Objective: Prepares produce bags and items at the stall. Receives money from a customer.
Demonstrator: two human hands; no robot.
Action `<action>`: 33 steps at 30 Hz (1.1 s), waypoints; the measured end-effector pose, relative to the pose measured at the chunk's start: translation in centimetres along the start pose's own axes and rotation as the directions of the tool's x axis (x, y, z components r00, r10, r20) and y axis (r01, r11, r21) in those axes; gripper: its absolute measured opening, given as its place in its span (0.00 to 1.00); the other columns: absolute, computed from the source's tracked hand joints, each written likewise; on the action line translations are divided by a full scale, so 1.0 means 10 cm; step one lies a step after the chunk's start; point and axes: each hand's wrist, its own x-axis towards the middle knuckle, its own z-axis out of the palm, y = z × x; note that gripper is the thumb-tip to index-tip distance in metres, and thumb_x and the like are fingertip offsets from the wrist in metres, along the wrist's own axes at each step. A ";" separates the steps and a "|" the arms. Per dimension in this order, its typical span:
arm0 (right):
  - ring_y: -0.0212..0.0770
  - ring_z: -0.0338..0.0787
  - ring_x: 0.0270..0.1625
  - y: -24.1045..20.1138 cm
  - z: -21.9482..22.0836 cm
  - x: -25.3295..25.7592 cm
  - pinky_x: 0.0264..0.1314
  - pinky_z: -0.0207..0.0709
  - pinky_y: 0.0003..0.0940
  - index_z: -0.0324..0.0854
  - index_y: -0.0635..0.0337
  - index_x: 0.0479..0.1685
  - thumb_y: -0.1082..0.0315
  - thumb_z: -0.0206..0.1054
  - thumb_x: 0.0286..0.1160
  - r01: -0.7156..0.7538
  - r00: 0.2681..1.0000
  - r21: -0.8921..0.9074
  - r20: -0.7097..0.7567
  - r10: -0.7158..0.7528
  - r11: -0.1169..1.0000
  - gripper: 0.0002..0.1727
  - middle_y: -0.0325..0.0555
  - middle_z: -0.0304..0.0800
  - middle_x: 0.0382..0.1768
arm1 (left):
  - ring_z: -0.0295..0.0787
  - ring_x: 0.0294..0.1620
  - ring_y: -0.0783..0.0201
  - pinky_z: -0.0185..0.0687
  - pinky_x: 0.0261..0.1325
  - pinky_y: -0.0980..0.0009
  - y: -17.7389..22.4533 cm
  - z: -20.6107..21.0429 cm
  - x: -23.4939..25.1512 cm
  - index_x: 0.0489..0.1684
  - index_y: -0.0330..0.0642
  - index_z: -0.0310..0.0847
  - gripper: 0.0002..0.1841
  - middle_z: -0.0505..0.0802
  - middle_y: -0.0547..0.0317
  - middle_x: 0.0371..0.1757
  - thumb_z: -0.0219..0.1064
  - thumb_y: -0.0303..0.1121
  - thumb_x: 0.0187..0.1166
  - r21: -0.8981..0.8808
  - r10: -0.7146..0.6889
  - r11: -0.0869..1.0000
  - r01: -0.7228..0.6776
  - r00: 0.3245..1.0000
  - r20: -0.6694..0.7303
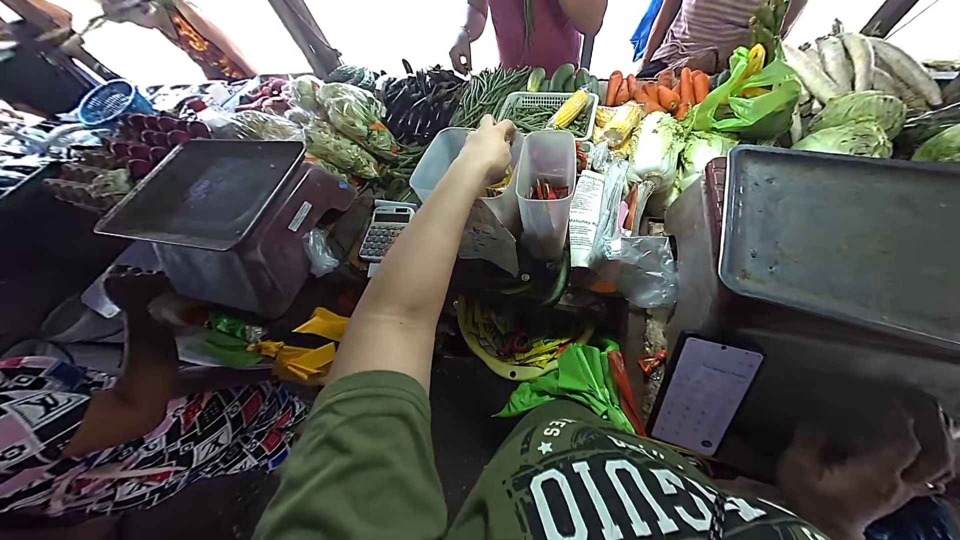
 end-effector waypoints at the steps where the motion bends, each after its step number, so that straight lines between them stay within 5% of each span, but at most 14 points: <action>1: 0.71 0.63 0.87 0.00 0.00 0.00 0.91 0.49 0.55 0.73 0.68 0.77 0.50 0.57 0.77 -0.005 1.000 -0.002 0.002 0.005 1.000 0.35 0.77 0.70 0.79 | 0.77 0.77 0.33 0.72 0.76 0.35 -0.02 0.01 0.00 0.81 0.47 0.75 0.23 0.73 0.34 0.83 0.55 0.28 0.87 -0.008 0.022 1.000 -0.022 1.000 -0.013; 10: 0.71 0.64 0.87 -0.03 0.00 0.00 0.91 0.49 0.55 0.73 0.70 0.77 0.51 0.57 0.78 0.000 1.000 0.004 -0.005 0.000 1.000 0.35 0.77 0.70 0.79 | 0.77 0.79 0.37 0.69 0.76 0.33 0.06 -0.07 0.03 0.75 0.50 0.80 0.19 0.83 0.37 0.74 0.53 0.31 0.90 -0.052 0.038 0.998 -0.035 0.998 0.042; 15: 0.70 0.63 0.87 -0.02 0.00 0.01 0.91 0.48 0.55 0.72 0.70 0.77 0.51 0.56 0.77 0.000 1.000 0.007 -0.002 0.000 1.000 0.35 0.76 0.69 0.80 | 0.72 0.80 0.37 0.66 0.71 0.27 0.09 -0.01 0.08 0.67 0.57 0.86 0.15 0.76 0.35 0.78 0.60 0.34 0.87 -0.116 -0.027 0.993 0.027 1.000 0.002; 18: 0.69 0.63 0.87 -0.03 0.00 0.00 0.90 0.49 0.55 0.72 0.68 0.77 0.52 0.56 0.76 -0.001 1.000 -0.004 -0.005 0.001 1.000 0.35 0.75 0.69 0.80 | 0.70 0.83 0.36 0.65 0.74 0.27 0.10 0.00 0.09 0.75 0.63 0.82 0.20 0.72 0.35 0.84 0.62 0.36 0.86 -0.060 -0.035 0.998 0.037 0.999 0.024; 20: 0.69 0.64 0.87 -0.03 0.00 0.00 0.90 0.50 0.56 0.72 0.68 0.78 0.51 0.55 0.76 -0.007 1.000 -0.007 -0.006 0.007 1.000 0.35 0.74 0.69 0.80 | 0.68 0.85 0.33 0.65 0.78 0.30 0.05 -0.09 0.11 0.86 0.66 0.71 0.28 0.69 0.32 0.86 0.63 0.34 0.85 0.000 -0.001 1.000 0.001 0.996 0.093; 23: 0.70 0.65 0.86 -0.05 -0.02 0.01 0.90 0.49 0.57 0.71 0.72 0.78 0.52 0.56 0.77 0.003 1.000 0.008 0.005 -0.003 1.000 0.36 0.77 0.69 0.79 | 0.71 0.80 0.27 0.71 0.74 0.30 -0.09 -0.25 0.00 0.92 0.56 0.61 0.39 0.62 0.23 0.87 0.70 0.28 0.77 -0.031 -0.078 0.996 0.079 0.996 0.037; 25: 0.69 0.65 0.86 -0.05 -0.01 0.01 0.91 0.49 0.55 0.72 0.70 0.77 0.53 0.57 0.77 0.005 1.000 0.012 0.006 -0.005 1.000 0.35 0.77 0.69 0.79 | 0.74 0.76 0.23 0.75 0.72 0.31 -0.14 -0.34 -0.16 0.88 0.39 0.60 0.39 0.58 0.18 0.87 0.73 0.32 0.75 -0.041 -0.239 0.970 0.238 0.970 -0.040; 27: 0.68 0.64 0.87 -0.03 0.00 0.00 0.91 0.48 0.54 0.72 0.69 0.77 0.53 0.56 0.77 0.001 1.000 0.020 0.002 -0.001 1.000 0.34 0.76 0.68 0.80 | 0.73 0.78 0.25 0.72 0.75 0.33 -0.13 -0.37 -0.34 0.83 0.20 0.57 0.40 0.65 0.14 0.82 0.70 0.42 0.80 0.027 -0.339 0.940 0.339 0.941 -0.003; 28: 0.69 0.64 0.87 -0.03 0.00 0.00 0.91 0.48 0.54 0.72 0.69 0.77 0.52 0.56 0.77 -0.002 1.000 0.020 -0.003 0.002 1.000 0.34 0.76 0.69 0.80 | 0.75 0.77 0.27 0.71 0.75 0.32 -0.15 -0.34 -0.40 0.75 0.15 0.65 0.36 0.74 0.15 0.75 0.67 0.44 0.83 0.077 -0.333 0.941 0.329 0.942 0.039; 29: 0.69 0.64 0.87 -0.02 0.00 0.00 0.91 0.48 0.54 0.72 0.69 0.76 0.52 0.56 0.77 -0.002 1.000 0.018 -0.006 0.002 1.000 0.34 0.76 0.69 0.79 | 0.78 0.75 0.29 0.71 0.73 0.31 -0.20 -0.29 -0.42 0.67 0.15 0.73 0.30 0.81 0.18 0.69 0.64 0.43 0.86 0.114 -0.303 0.950 0.292 0.949 0.090; 33: 0.69 0.63 0.87 -0.03 0.01 0.00 0.91 0.48 0.54 0.72 0.69 0.77 0.51 0.56 0.78 -0.006 1.000 0.005 -0.010 0.006 1.000 0.34 0.75 0.69 0.80 | 0.78 0.76 0.33 0.68 0.76 0.32 -0.40 -0.19 -0.35 0.73 0.28 0.75 0.22 0.84 0.28 0.70 0.62 0.35 0.87 0.032 -0.141 0.990 0.138 0.975 0.173</action>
